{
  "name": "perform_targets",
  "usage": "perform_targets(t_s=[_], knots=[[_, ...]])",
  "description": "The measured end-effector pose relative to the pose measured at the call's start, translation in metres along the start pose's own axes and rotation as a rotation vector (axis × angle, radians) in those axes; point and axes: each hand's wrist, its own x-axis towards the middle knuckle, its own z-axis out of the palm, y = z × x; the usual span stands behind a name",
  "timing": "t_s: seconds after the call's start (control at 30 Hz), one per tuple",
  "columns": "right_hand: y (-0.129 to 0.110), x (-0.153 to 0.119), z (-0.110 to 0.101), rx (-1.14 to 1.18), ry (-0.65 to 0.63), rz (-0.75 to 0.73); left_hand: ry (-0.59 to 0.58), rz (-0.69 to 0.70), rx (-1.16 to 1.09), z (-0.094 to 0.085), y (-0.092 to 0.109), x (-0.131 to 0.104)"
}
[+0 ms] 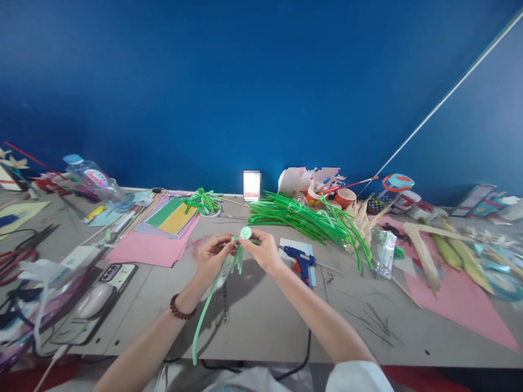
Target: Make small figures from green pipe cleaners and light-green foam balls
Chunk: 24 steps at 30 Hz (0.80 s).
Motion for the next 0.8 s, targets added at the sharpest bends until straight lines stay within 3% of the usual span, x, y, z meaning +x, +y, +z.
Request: perform_targets(t_s=[0.33,0.8], knots=[[-0.0058,-0.0024,0.0024,-0.062,0.017,-0.028,0.053,0.044,0.030,-0.0031,-0.0054,0.0033],[-0.0049,-0.0035,0.0001,-0.134,-0.042,-0.072,0.017,0.123,0.126,-0.0020,-0.0043,-0.0036]])
